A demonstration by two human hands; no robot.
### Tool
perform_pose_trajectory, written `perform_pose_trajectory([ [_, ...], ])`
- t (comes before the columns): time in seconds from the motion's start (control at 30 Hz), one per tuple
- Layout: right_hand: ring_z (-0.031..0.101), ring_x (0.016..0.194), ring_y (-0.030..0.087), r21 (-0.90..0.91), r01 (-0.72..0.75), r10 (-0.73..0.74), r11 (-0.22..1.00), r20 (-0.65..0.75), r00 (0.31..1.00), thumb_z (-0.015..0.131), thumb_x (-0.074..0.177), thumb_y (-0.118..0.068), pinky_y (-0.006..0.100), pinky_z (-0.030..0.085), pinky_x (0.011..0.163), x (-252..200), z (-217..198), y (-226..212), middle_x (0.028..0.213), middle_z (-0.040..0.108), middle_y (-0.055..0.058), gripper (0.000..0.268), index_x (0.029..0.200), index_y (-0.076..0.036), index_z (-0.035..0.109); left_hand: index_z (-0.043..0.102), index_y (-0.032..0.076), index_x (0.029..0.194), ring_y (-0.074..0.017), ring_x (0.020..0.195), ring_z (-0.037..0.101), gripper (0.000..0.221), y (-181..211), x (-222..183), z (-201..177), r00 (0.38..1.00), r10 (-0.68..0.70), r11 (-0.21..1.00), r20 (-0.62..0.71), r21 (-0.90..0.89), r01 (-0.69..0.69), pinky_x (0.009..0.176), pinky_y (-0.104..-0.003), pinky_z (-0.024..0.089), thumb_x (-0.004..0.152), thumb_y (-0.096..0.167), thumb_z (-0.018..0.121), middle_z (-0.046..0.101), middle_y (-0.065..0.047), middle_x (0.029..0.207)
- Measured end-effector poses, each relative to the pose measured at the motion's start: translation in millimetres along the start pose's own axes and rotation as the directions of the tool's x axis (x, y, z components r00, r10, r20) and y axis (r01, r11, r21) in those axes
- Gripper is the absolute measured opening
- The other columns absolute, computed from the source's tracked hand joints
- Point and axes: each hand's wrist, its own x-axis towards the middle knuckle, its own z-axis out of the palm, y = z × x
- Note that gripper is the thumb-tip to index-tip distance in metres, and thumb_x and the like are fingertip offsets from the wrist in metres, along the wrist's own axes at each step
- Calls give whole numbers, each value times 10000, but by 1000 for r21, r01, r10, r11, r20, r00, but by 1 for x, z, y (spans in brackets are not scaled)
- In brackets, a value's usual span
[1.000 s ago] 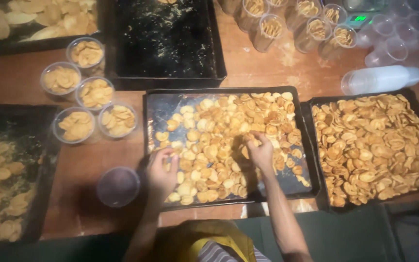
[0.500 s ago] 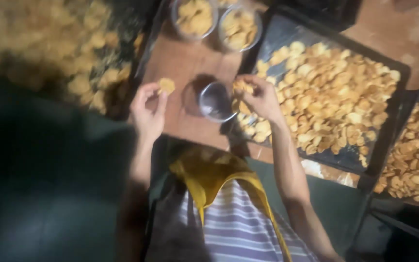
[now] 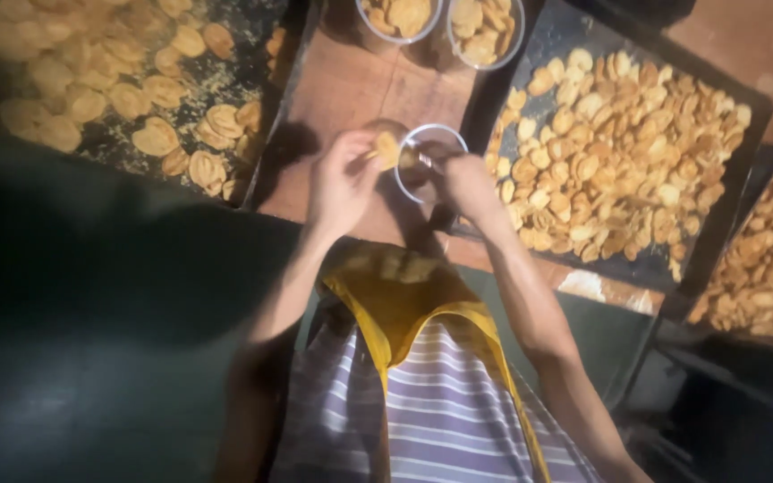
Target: Package baked cookies from trays into small plastic containers.
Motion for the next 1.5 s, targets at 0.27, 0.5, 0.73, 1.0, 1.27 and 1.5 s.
perform_pose_trajectory([
  [0.27,702,768,192,295,-503,576,813,-273,770,711,934,-62,352,572,593,-101,-51,6,959,752,127,205,1135,-24,729,683,98,1088,-314,919,707,256,-62,27,98,892,192,809,409,448,-380,746,-411,536,833,77,678,746,-148,1014],
  [0.5,756,766,184,492,-596,770,635,-339,541,721,933,-163,310,621,681,-190,-38,34,907,771,115,211,1113,-55,735,698,55,951,-406,782,708,213,-30,37,107,778,-171,659,605,657,-366,712,-517,549,904,256,650,719,-221,819],
  [0.73,771,786,208,529,-674,854,516,-261,449,718,907,-214,345,610,703,-230,-47,62,959,780,111,278,1146,-72,732,717,99,1073,-398,817,715,227,68,37,143,791,-139,666,596,647,-371,751,-513,546,935,263,643,747,-185,854],
  [1.0,744,834,287,427,-706,824,565,-339,454,722,920,-295,407,592,752,-301,-50,167,985,782,129,287,1127,-102,771,712,105,1126,-362,857,712,300,73,16,250,741,-131,728,658,571,-378,747,-471,560,908,307,677,756,-125,913],
  [1.27,709,980,310,463,-648,795,605,-307,523,726,969,-223,424,569,903,-335,-130,266,1057,733,141,245,1172,-87,735,731,116,1117,-324,903,732,280,90,2,355,660,-401,662,635,699,-271,786,-446,572,943,323,657,757,-115,972],
  [1.5,407,1382,483,155,-641,640,751,-406,652,821,737,-161,572,356,1116,-299,-191,379,1492,486,264,782,1460,-42,546,706,82,1162,-348,1003,703,304,34,17,438,720,-208,680,662,627,-380,873,-446,560,953,300,678,742,-153,1078],
])
